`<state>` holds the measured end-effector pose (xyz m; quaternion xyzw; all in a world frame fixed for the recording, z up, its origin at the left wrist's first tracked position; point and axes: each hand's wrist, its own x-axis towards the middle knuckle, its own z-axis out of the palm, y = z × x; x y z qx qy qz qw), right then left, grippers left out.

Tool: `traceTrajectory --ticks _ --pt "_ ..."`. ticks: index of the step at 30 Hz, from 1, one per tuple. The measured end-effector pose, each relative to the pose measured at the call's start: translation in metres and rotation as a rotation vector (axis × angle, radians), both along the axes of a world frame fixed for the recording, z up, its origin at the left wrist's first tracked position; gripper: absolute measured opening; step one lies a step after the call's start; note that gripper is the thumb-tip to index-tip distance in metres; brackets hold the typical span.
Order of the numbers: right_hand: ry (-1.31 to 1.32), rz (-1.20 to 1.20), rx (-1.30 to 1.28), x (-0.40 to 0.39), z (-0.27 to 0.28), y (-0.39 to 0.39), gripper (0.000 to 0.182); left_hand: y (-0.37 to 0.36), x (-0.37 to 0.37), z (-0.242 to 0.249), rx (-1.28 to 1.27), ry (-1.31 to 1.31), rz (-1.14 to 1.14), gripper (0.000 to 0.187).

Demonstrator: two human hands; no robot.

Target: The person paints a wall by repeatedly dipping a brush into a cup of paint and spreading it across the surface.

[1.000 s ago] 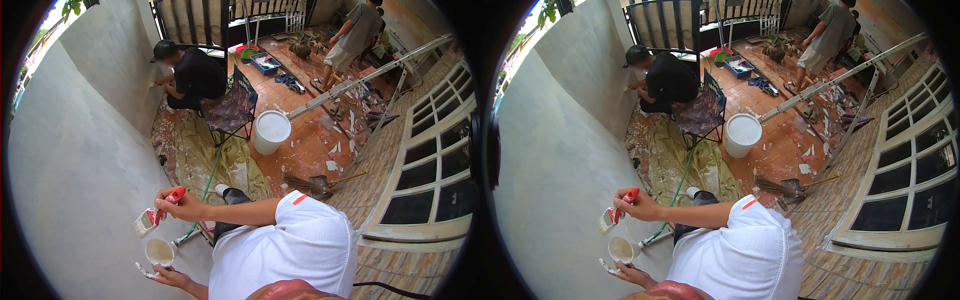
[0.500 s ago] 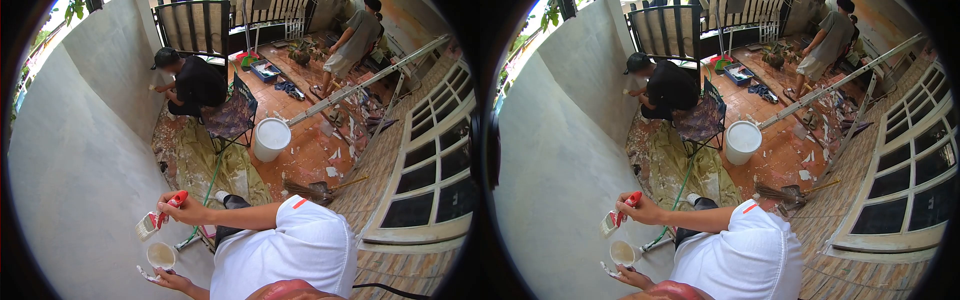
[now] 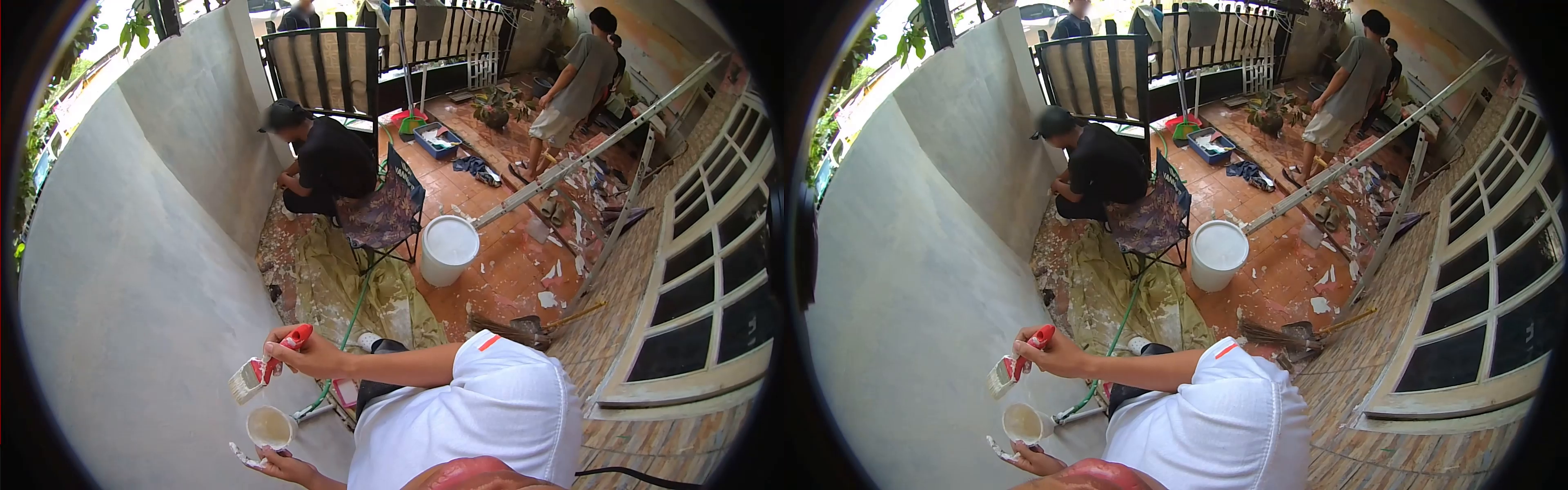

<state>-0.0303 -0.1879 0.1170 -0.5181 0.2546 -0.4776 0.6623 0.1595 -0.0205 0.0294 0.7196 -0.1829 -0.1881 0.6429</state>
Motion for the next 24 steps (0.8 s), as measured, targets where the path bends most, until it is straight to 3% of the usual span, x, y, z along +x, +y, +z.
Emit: traceTrajectory --ticks 13,19,24 --pt "-0.013 0.007 -0.008 -0.002 0.0 0.005 0.025 0.0 -0.01 0.007 -0.029 -0.003 0.048 0.032" --pt "-0.01 -0.002 -0.006 -0.004 0.002 0.007 0.026 0.005 0.007 -0.016 -0.073 0.037 -0.002 0.031" --pt "-0.01 -0.005 -0.025 -0.004 0.0 0.006 0.027 0.005 -0.004 0.002 -0.039 0.005 -0.008 0.031"
